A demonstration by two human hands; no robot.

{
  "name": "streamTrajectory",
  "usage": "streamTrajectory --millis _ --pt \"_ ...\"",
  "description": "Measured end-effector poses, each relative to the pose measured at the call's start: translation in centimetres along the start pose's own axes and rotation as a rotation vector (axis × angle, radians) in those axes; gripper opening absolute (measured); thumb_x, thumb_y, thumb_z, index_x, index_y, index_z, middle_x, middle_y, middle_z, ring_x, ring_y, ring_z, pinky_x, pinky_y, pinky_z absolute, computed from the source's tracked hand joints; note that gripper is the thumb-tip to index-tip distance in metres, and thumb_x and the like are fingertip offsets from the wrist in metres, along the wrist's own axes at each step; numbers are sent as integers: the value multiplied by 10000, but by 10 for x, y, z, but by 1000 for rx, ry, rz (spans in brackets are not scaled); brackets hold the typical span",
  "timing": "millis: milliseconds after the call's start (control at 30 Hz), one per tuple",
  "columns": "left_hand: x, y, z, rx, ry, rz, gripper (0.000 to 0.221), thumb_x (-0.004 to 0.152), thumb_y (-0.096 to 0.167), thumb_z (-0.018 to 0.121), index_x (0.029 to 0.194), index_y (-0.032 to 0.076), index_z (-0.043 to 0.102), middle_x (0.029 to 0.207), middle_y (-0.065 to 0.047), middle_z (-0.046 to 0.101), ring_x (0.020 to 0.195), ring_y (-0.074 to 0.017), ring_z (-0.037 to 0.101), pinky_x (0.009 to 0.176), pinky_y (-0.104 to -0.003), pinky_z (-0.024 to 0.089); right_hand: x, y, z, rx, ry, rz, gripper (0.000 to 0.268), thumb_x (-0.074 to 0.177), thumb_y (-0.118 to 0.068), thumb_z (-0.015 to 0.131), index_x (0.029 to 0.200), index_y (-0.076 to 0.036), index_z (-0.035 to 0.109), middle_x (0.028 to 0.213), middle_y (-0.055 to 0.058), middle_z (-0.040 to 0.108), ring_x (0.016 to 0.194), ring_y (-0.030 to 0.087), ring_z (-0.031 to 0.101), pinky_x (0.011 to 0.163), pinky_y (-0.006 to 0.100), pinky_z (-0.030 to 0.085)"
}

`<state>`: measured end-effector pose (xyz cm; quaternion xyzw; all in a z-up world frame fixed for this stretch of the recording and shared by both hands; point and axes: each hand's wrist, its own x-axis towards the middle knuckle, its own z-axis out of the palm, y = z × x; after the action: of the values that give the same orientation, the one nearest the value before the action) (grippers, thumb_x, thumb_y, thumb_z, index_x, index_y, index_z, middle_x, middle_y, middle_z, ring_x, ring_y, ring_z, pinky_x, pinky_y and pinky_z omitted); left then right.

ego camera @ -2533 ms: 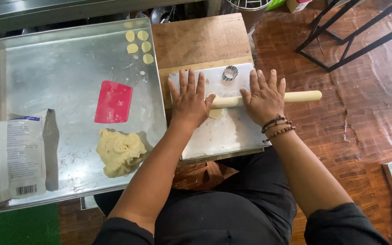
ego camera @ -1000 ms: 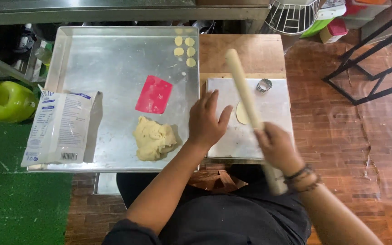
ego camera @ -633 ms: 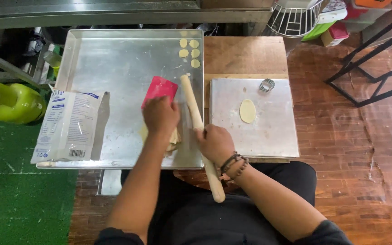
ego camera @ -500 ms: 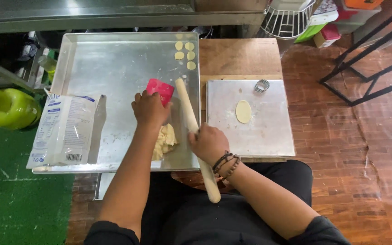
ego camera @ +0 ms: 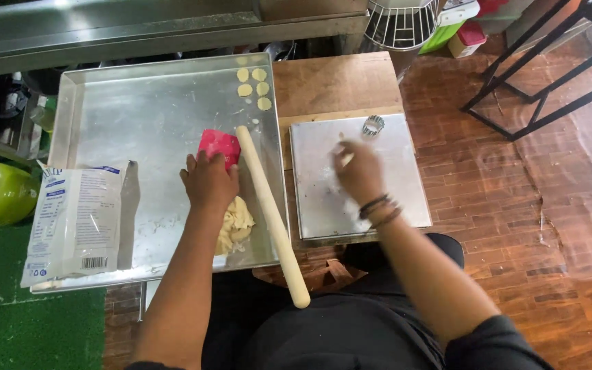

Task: Rolling out dough with a rolling pin, cutting circular shapes using a metal cutter, and arranging them on a baking tray.

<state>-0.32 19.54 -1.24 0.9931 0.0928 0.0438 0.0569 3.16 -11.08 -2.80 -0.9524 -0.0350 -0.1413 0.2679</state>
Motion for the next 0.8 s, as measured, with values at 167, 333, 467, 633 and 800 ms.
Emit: streamTrajectory --millis 167,333,467,633,800 --pt "-32 50 -13 -100 161 105 378 907 416 685 1153 138 752 1185 -165 692 1251 -443 591 985 -580 466 69 86 -1 -167 -40 57 379 931 -300 689 1305 -237 685 1267 131 659 1183 367 634 976 462 538" --pt "-55 101 -32 -182 246 268 380 852 392 741 1109 111 739 1251 -231 675 1250 -522 574 952 -657 474 93 124 19 -252 -158 -12 484 861 -379 704 1337 -295 689 1297 57 671 1183 329 651 1002 430 549" --pt "-54 135 -29 -237 113 514 252 847 264 763 1062 131 771 1265 -199 688 1320 -499 535 1031 -670 431 84 123 9 -216 -169 -41 516 808 -345 770 1311 -247 698 1177 67 710 1109 294 681 961 419 554" --pt "-41 158 -5 -169 -74 611 321 874 212 753 1190 156 764 1301 -166 684 1372 -456 502 1089 -670 365 37 61 -46 -50 -196 -172 565 727 -323 875 1240 -146 718 938 95 748 887 253 737 815 390 581" --pt "-27 165 36 -153 -178 581 486 877 216 710 1360 215 657 1365 -123 654 1355 -401 520 1070 -660 356 13 45 -55 70 -336 -146 618 672 -218 892 1254 -162 693 953 111 748 913 291 742 845 430 584"
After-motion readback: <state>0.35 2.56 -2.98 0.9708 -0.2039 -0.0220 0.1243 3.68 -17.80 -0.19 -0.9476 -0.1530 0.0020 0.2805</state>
